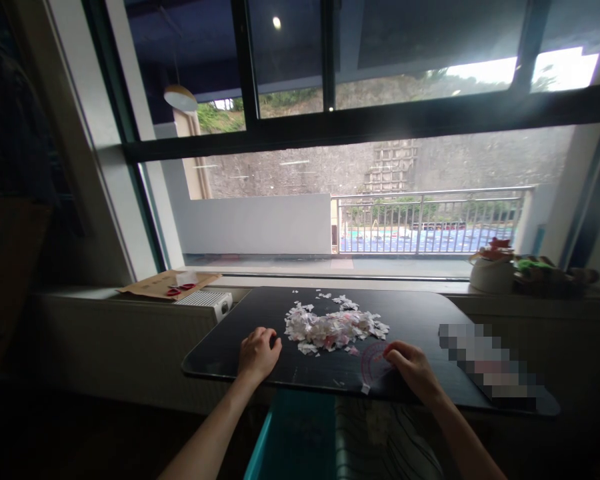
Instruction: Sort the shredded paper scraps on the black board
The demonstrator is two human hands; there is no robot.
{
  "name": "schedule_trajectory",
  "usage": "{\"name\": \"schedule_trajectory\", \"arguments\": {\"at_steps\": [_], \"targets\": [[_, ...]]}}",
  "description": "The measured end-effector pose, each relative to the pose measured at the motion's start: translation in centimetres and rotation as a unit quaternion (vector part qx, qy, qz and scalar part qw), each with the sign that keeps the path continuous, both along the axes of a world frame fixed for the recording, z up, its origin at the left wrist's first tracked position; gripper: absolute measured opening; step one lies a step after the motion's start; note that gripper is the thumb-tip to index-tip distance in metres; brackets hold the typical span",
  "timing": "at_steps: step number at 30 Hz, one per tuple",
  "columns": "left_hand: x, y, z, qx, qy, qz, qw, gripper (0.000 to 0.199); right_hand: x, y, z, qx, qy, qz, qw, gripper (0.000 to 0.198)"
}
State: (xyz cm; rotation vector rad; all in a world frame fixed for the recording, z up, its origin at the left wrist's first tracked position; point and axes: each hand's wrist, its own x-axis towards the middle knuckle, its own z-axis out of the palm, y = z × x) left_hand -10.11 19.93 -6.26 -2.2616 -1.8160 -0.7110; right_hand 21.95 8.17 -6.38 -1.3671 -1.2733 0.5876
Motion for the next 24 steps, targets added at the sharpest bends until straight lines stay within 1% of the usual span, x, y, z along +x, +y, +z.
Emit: {"name": "schedule_trajectory", "arguments": {"at_steps": [14,24], "targets": [[0.0,-0.01,0.08,0.0,0.0,-0.006,1.0,0.014,-0.18,-0.19,0.05,0.004,0.009,0.031,0.999,0.017],[0.02,-0.08,0.13,-0.001,0.007,-0.003,1.0,0.014,-0.19,-0.29,-0.04,0.017,0.003,0.037,0.999,0.017]]}}
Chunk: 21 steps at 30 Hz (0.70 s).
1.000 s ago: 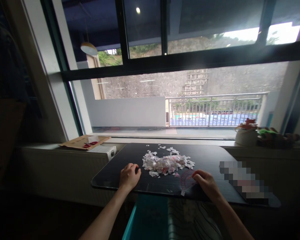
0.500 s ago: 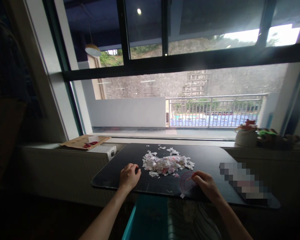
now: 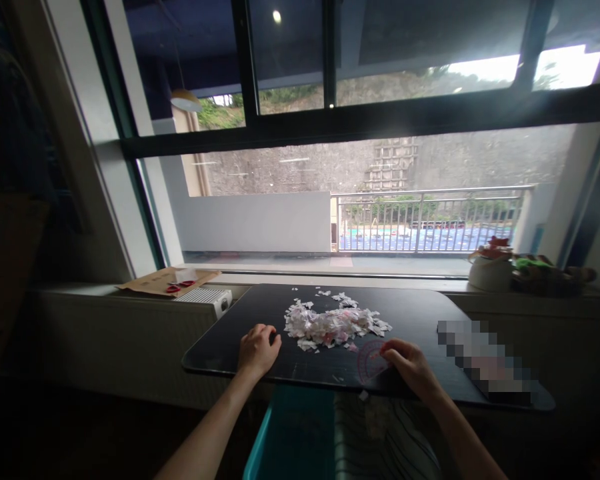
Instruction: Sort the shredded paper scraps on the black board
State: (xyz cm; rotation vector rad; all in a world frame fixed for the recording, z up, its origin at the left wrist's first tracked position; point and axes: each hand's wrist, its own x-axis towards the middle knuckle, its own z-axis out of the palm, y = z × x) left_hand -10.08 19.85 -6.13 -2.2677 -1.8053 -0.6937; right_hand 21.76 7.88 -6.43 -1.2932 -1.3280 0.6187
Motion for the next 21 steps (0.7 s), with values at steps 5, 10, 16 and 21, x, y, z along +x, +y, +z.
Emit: {"name": "schedule_trajectory", "arguments": {"at_steps": [5,10,16,21], "targets": [[0.0,0.2,-0.1,-0.002,0.005,0.003,1.0,0.014,0.2,0.2,-0.3,0.001,-0.006,-0.006,1.0,0.018],[0.0,0.2,-0.1,0.0,0.006,0.0,1.0,0.014,0.9,0.6,-0.6,-0.001,-0.001,-0.079,0.997,0.024],[-0.1,0.2,-0.1,0.003,0.002,-0.003,1.0,0.013,0.6,1.0,-0.8,-0.014,-0.022,-0.087,0.996,0.032],[-0.1,0.3,-0.3,0.01,-0.003,-0.006,1.0,0.013,0.6,0.9,-0.7,-0.019,-0.049,-0.144,0.988,0.031]]}}
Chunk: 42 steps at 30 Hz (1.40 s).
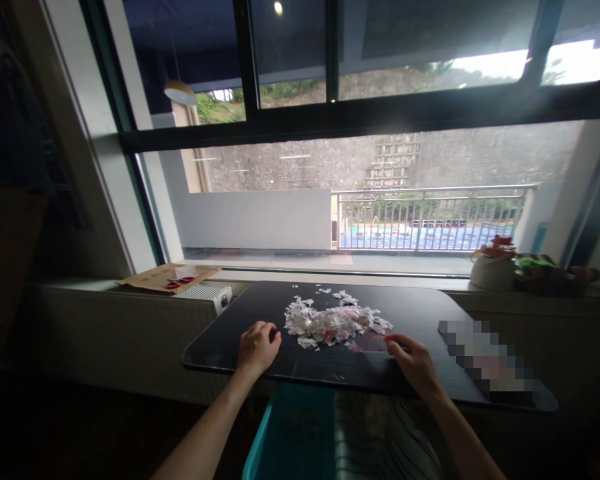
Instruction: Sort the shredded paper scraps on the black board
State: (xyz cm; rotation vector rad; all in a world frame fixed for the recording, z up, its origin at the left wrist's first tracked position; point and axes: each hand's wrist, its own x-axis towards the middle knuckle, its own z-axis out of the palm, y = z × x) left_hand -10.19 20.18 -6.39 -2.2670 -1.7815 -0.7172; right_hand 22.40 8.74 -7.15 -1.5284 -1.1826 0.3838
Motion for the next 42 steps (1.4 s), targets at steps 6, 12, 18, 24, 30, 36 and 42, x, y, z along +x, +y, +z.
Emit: {"name": "schedule_trajectory", "arguments": {"at_steps": [6,12,18,24,30,36,42], "targets": [[-0.1,0.2,-0.3,0.017,-0.009,-0.004,1.0,0.009,2.9,0.4,0.0,-0.018,-0.024,-0.114,0.993,0.045],[-0.2,0.5,-0.8,0.027,-0.02,-0.002,0.999,0.01,4.3,0.9,-0.4,-0.024,-0.053,-0.138,0.989,0.05],[-0.2,0.6,-0.8,0.032,-0.024,-0.005,0.999,0.011,3.9,0.4,-0.2,-0.03,-0.043,-0.15,0.987,0.044],[-0.3,0.6,-0.8,0.032,-0.025,-0.007,0.999,0.011,3.4,-0.2,0.2,-0.026,-0.028,-0.137,0.99,0.042],[-0.3,0.4,-0.6,0.029,-0.026,-0.007,0.999,0.012,3.1,-0.5,0.6,-0.022,-0.025,-0.129,0.991,0.037],[-0.2,0.4,-0.5,0.028,-0.03,-0.008,0.999,0.012,2.9,-0.7,0.8,-0.017,-0.029,-0.135,0.99,0.031],[-0.2,0.4,-0.6,0.03,-0.031,-0.007,0.999,0.012,3.0,-0.9,0.8,-0.009,-0.023,-0.133,0.991,0.03]]}}
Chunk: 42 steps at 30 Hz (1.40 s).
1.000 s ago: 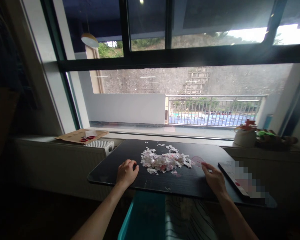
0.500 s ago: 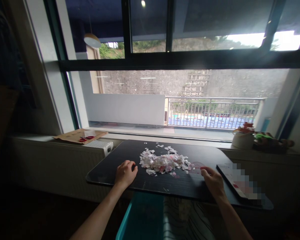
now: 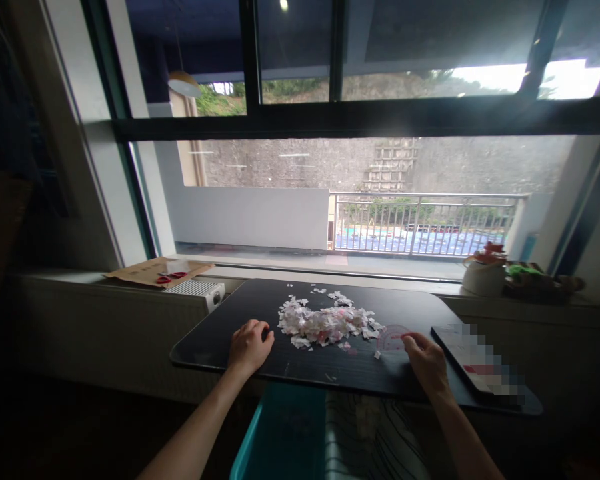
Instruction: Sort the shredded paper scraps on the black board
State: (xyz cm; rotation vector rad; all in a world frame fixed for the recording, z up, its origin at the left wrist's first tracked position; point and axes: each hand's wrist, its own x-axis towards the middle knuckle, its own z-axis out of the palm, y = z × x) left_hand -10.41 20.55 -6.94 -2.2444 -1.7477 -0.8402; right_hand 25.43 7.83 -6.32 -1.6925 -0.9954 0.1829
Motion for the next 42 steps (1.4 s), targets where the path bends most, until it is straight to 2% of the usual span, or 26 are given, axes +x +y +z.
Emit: {"name": "schedule_trajectory", "arguments": {"at_steps": [7,13,19,24,32,37,42], "targets": [[0.0,0.0,0.1,0.001,0.001,-0.003,1.0,0.012,-0.3,0.1,-0.2,0.014,0.009,0.082,0.996,0.026],[0.0,-0.1,0.2,-0.004,0.003,-0.006,1.0,0.013,-0.4,-0.2,-0.1,0.028,0.021,0.097,0.995,0.024],[0.0,-0.1,0.2,-0.012,0.002,-0.007,1.0,0.011,-0.8,-0.6,0.1,0.024,0.03,0.184,0.982,0.021],[-0.1,-0.1,0.2,-0.016,0.002,-0.008,1.0,0.01,-0.8,-0.5,0.2,0.023,0.041,0.204,0.978,0.022],[0.1,-0.1,0.2,-0.012,-0.001,-0.002,1.0,0.009,-1.0,-0.5,0.3,0.005,0.055,0.274,0.96,0.019],[0.1,-0.1,0.0,-0.012,-0.012,-0.007,1.0,0.009,-1.0,-0.6,0.4,0.002,0.062,0.296,0.953,0.018],[-0.2,0.0,0.2,0.002,-0.053,-0.016,0.998,0.006,-0.8,-0.3,0.1,0.005,0.066,0.285,0.956,0.018]]}}
